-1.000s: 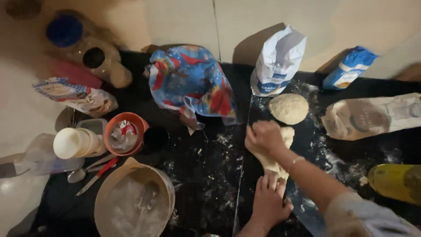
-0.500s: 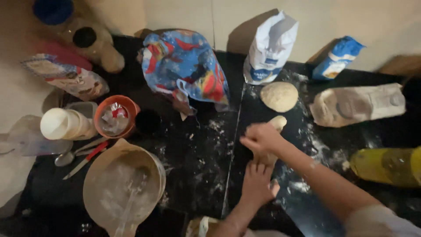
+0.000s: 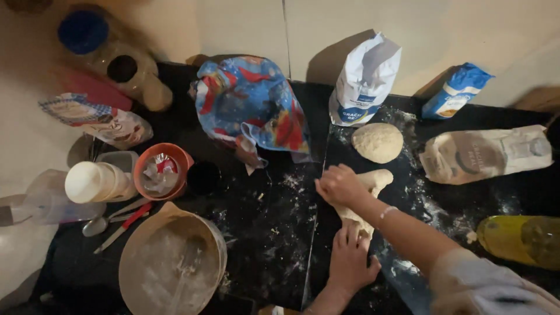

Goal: Kneading and shaping individual portions of dough on a floured counter

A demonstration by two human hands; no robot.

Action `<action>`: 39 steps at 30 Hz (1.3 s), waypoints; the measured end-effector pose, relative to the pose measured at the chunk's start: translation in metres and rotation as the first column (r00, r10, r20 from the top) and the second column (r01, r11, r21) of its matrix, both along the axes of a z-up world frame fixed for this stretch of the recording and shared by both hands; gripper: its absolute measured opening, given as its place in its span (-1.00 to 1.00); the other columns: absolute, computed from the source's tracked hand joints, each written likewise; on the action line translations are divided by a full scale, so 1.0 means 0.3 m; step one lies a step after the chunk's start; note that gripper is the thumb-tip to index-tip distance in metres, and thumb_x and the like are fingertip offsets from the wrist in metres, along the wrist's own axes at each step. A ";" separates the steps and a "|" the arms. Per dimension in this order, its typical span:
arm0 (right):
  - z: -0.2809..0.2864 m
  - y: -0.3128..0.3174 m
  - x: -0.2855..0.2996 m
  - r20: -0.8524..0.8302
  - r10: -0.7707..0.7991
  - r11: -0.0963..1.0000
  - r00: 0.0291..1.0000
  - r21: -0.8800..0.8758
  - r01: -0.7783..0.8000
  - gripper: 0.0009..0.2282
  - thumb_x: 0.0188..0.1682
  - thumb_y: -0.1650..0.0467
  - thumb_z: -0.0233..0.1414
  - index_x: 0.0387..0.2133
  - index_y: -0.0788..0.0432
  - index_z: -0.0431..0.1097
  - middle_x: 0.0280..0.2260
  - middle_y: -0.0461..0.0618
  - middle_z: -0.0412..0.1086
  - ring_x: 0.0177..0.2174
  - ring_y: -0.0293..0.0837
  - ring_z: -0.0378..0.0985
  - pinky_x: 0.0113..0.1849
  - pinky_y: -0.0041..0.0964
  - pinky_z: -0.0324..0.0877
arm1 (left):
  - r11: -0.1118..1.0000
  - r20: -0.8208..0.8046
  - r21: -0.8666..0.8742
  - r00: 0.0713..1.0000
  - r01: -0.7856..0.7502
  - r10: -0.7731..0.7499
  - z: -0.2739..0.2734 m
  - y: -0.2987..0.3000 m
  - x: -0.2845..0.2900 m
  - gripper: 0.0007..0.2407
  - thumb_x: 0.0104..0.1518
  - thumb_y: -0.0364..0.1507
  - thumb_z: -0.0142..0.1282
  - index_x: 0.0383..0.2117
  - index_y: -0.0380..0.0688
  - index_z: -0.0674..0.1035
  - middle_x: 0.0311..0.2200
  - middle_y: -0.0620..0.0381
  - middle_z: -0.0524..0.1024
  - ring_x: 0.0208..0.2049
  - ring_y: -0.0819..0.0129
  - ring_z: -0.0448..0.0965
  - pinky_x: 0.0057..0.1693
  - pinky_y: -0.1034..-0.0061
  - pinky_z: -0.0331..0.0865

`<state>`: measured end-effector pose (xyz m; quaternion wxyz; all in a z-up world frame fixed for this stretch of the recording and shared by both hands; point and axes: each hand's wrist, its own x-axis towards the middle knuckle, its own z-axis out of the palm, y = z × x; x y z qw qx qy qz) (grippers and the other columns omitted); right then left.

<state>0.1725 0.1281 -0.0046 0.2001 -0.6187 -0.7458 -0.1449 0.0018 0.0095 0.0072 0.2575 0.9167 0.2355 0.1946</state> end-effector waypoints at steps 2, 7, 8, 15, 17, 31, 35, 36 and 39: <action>0.055 0.067 0.012 -0.080 -0.075 0.997 0.994 0.004 0.076 -0.66 -0.06 0.32 0.08 -0.83 0.11 0.33 -0.71 0.00 0.30 -0.62 0.01 0.37 -0.54 -0.04 0.22 | 1.000 0.057 0.012 0.998 -0.003 0.002 0.037 0.009 -0.001 -0.53 -0.09 -0.28 0.07 -0.07 -0.37 0.49 0.10 -0.33 0.36 0.02 -0.32 0.34 0.11 -0.05 0.26; -0.006 0.209 0.087 -0.229 -0.227 0.968 0.947 0.057 0.246 -0.76 -0.02 0.32 0.07 -0.63 0.11 0.26 -0.55 0.06 0.30 -0.50 0.12 0.43 -0.50 0.03 0.27 | 0.996 0.022 -0.088 0.999 0.028 -0.026 0.025 0.008 -0.001 -0.53 -0.09 -0.35 0.10 -0.03 -0.42 0.50 0.20 -0.35 0.29 0.25 -0.41 0.19 0.20 -0.15 0.17; -0.025 0.227 0.095 -0.236 -0.282 0.952 0.930 0.054 0.302 -0.77 0.01 0.30 0.06 -0.59 0.10 0.29 -0.52 0.04 0.30 -0.46 0.11 0.46 -0.47 0.02 0.33 | 0.991 0.020 -0.128 0.999 0.043 -0.041 0.028 0.007 -0.004 -0.55 -0.06 -0.38 0.11 -0.03 -0.43 0.49 0.21 -0.37 0.26 0.26 -0.45 0.16 0.19 -0.20 0.17; 0.076 -0.068 0.031 -0.295 -0.064 0.960 0.953 -0.280 -0.022 -0.66 0.03 0.20 -0.02 -0.71 0.07 0.33 -0.60 -0.01 0.39 -0.48 0.09 0.50 -0.45 0.06 0.26 | 0.999 0.016 0.022 1.000 -0.025 0.024 0.017 -0.007 0.000 -0.33 -0.11 -0.33 0.21 0.26 -0.24 0.39 0.18 -0.26 0.37 0.17 -0.31 0.29 0.23 -0.09 0.19; 0.123 -0.230 0.029 -0.389 0.190 0.895 0.901 -0.308 -0.322 -0.56 0.11 0.15 -0.14 -0.74 0.09 0.24 -0.68 0.00 0.26 -0.66 0.08 0.32 -0.52 0.02 0.17 | 1.000 0.062 0.003 0.998 -0.020 0.020 0.023 -0.003 -0.002 -0.35 -0.09 -0.38 0.21 0.26 -0.17 0.36 0.18 -0.25 0.29 0.15 -0.31 0.29 0.16 -0.07 0.27; -0.017 -0.032 -0.019 -0.028 0.123 0.985 0.992 -0.118 -0.125 -0.62 0.06 0.29 0.02 -0.81 0.04 0.33 -0.72 -0.08 0.31 -0.67 0.03 0.40 -0.54 0.00 0.28 | 0.981 0.136 0.039 0.973 -0.192 0.185 -0.088 -0.021 0.005 -0.61 -0.05 -0.34 0.16 -0.05 -0.21 0.57 0.14 -0.31 0.37 0.18 -0.25 0.31 0.24 -0.18 0.11; 0.021 0.134 -0.015 -0.142 -0.177 0.958 0.974 -0.250 0.137 -0.72 0.08 0.25 -0.03 -0.58 0.10 0.40 -0.56 0.03 0.41 -0.58 0.05 0.45 -0.50 -0.03 0.33 | 0.990 0.196 0.066 0.974 -0.125 0.110 -0.048 -0.014 -0.005 -0.59 -0.06 -0.35 0.09 -0.04 -0.26 0.55 -0.07 -0.12 0.51 -0.05 -0.10 0.46 0.04 0.02 0.25; 0.017 0.167 0.001 -0.138 -0.173 0.959 0.975 -0.249 0.134 -0.72 0.08 0.25 -0.03 -0.58 0.10 0.40 -0.56 0.03 0.41 -0.58 0.05 0.45 -0.50 -0.03 0.33 | 0.989 0.201 0.067 0.973 -0.130 0.114 -0.036 -0.014 0.002 -0.59 -0.06 -0.35 0.09 -0.04 -0.26 0.55 -0.07 -0.12 0.51 -0.05 -0.10 0.46 0.04 0.02 0.25; -0.006 0.240 0.018 -0.273 -0.419 0.883 0.866 -0.346 0.318 -0.69 0.09 0.22 -0.08 -0.54 0.15 0.38 -0.47 0.15 0.43 -0.39 0.25 0.54 -0.42 0.24 0.31 | 0.985 0.154 0.066 0.977 -0.159 0.148 -0.008 -0.001 -0.003 -0.49 -0.20 -0.34 0.06 -0.01 -0.23 0.57 -0.12 -0.01 0.52 -0.09 0.02 0.47 0.04 0.11 0.29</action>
